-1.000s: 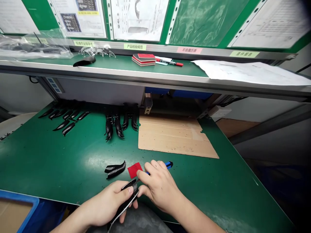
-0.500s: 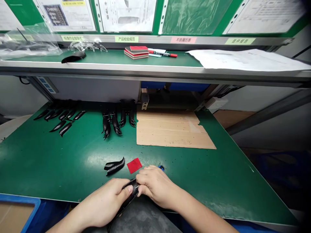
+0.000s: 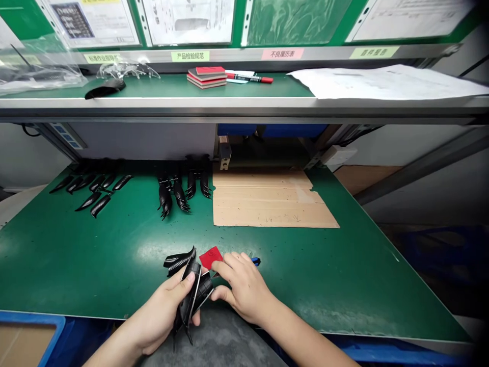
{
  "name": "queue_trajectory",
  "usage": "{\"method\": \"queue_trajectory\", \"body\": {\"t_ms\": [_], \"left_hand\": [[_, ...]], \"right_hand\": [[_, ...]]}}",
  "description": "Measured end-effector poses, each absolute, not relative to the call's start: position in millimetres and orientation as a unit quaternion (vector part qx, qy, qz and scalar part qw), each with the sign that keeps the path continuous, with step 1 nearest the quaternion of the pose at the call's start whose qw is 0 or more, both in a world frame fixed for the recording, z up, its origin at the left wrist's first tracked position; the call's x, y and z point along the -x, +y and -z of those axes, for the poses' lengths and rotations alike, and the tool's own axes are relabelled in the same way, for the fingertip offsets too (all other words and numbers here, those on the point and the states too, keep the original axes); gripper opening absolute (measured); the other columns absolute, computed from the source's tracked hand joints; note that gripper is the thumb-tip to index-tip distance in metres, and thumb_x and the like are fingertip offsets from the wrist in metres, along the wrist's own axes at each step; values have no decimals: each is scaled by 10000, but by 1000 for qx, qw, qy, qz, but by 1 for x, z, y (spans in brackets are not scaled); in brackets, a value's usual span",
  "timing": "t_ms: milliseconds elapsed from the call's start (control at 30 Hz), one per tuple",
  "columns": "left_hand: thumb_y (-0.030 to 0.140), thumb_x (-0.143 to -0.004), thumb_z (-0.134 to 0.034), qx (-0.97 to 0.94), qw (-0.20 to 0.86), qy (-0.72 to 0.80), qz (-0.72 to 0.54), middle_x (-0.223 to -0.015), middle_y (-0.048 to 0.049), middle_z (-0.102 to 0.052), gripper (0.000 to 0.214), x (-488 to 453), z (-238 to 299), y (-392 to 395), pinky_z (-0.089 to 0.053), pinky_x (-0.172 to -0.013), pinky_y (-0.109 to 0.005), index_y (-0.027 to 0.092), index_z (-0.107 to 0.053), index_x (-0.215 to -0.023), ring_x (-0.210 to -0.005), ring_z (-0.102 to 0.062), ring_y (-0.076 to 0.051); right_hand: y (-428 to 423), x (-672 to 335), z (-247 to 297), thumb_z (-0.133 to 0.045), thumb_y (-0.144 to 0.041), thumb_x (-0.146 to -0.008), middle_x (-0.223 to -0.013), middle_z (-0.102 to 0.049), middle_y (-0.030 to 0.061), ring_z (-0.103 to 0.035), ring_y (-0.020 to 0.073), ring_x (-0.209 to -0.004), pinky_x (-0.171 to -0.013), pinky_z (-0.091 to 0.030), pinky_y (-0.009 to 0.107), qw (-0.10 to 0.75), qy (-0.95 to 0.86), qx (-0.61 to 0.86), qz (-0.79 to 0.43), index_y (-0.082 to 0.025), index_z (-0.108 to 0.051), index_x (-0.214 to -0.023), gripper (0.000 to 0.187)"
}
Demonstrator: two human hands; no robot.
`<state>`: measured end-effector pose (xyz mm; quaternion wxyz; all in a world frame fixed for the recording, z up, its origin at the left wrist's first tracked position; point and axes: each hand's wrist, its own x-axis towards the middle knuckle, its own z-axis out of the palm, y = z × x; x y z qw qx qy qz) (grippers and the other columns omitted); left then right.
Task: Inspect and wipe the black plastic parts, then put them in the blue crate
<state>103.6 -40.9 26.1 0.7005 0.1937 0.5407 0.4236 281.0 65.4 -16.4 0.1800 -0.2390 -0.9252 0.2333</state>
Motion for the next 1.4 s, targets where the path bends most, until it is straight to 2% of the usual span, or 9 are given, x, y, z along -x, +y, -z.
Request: {"method": "queue_trajectory", "body": {"t_ms": [233,367,533,700,800,967,1167,1333,1400], "left_hand": [[532,-890,-475,-190,661,586,-429,-682,-28,-619,557,-109,-26,-43,-378,-620,-257,138,-488,-1285,-608,-507,-137],[557,-893,-447,-214,624,618,-428,-593,2,-575,579,-112,-22,-46,-344,-589,-256,133,-489,-1285,-570,-480,-135],[563,-901,-416,-288,592,635,-403,-557,21,-526,551,-115,-28,-44,-360,-561,-255,151,-524,-1251,-548,-464,-137],[570,-898,-413,-325,590,635,-378,-687,0,-547,538,-114,-34,-42,-401,-548,-246,161,-529,-1228,-565,-470,-126],[561,-903,-407,-344,577,643,-368,-756,-21,-572,527,-113,-31,-43,-420,-564,-252,168,-534,-1230,-588,-473,-132],[542,-903,-426,-337,574,643,-378,-685,-4,-553,519,-112,-31,-45,-442,-615,-257,168,-539,-1245,-624,-498,-147],[510,-917,-417,-309,582,632,-408,-608,14,-546,518,-110,-35,-44,-412,-661,-260,153,-512,-1280,-603,-494,-145],[540,-909,-401,-310,562,655,-399,-574,15,-532,562,-105,-36,-45,-406,-678,-272,155,-489,-1309,-626,-496,-167],[558,-901,-402,-316,555,671,-376,-594,12,-546,578,-101,-36,-43,-406,-633,-266,177,-466,-1331,-624,-499,-171]], "right_hand": [[67,-277,16,43,-715,-897,-841,-511,75,-399,219,-722,-633,-229,334,175,-951,238,-89,-176,-609,-985,850],[70,-275,16,21,-701,-915,-796,-507,65,-395,203,-703,-624,-211,334,171,-957,225,-70,-171,-589,-823,813],[71,-275,19,-82,-654,-979,-733,-502,45,-396,189,-675,-614,-203,334,173,-960,205,-77,-177,-558,-750,712],[68,-276,28,-301,-612,-1002,-707,-528,30,-441,192,-682,-619,-234,331,148,-962,203,-104,-184,-584,-794,553],[70,-276,33,-346,-622,-991,-721,-565,35,-488,191,-690,-640,-288,316,139,-954,187,-189,-180,-597,-801,543],[72,-275,32,-156,-701,-965,-681,-540,5,-515,149,-634,-605,-375,248,169,-904,131,-370,-182,-520,-704,685],[55,-268,23,-81,-800,-878,-933,-528,94,-503,229,-865,-771,-417,352,255,-838,224,-428,-149,-529,-1009,801],[53,-268,25,-69,-753,-923,-675,-502,7,-497,145,-608,-602,-430,250,210,-799,139,-545,-171,-498,-735,746],[55,-271,24,-39,-743,-924,-652,-492,-5,-483,128,-571,-553,-416,224,221,-786,143,-559,-174,-480,-730,746]]}}
